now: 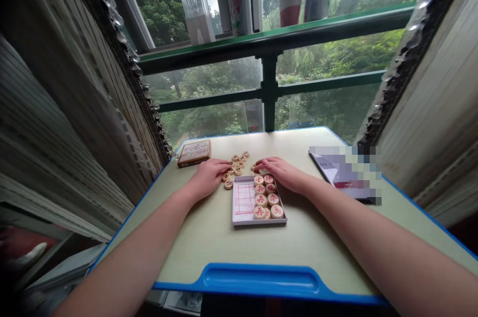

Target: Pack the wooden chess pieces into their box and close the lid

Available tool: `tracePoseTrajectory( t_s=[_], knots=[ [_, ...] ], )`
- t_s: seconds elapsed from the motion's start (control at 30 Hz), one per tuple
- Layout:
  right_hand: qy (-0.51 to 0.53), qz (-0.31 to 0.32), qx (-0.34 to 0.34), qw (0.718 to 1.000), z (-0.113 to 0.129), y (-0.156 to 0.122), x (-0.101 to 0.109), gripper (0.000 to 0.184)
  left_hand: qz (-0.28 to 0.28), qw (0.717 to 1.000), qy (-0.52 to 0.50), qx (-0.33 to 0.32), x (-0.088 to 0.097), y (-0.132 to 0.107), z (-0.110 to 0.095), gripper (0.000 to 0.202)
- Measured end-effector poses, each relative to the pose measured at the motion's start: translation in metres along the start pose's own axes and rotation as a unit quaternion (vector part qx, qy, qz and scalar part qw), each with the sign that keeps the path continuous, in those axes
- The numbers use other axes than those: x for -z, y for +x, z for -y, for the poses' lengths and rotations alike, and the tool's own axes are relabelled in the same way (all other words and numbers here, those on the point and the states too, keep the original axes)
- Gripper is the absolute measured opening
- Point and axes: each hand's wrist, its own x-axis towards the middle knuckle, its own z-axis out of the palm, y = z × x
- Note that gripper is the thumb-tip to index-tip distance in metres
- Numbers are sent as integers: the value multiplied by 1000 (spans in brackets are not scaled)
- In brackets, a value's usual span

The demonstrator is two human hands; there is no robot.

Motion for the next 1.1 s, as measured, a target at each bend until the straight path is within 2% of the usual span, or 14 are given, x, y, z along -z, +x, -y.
tracePoseTrajectory(
  t_s=[0.13,0.33,0.5,0.77,0.9,1.03,1.1],
  knots=[
    [-15,4,-2,1000,0,0,-1,64,10,1000,15,-5,0,1,-4,41],
    [-30,14,6,999,0,1,-2,62,-9,1000,10,3,2,2,-7,23],
    [-28,16,-4,999,0,1,-3,65,-33,999,25,29,1,5,-9,20],
    [-39,13,1,999,-5,2,-3,64,-25,999,-10,32,-10,11,2,33],
    [-44,16,-2,999,-7,3,-3,63,-2,999,-13,45,-9,11,3,42],
    [-38,12,-2,999,-7,3,-3,62,-14,997,-8,73,-6,10,3,62],
    [-35,10,2,999,-6,2,-3,62,-7,997,-23,72,-7,9,2,60]
  ],
)
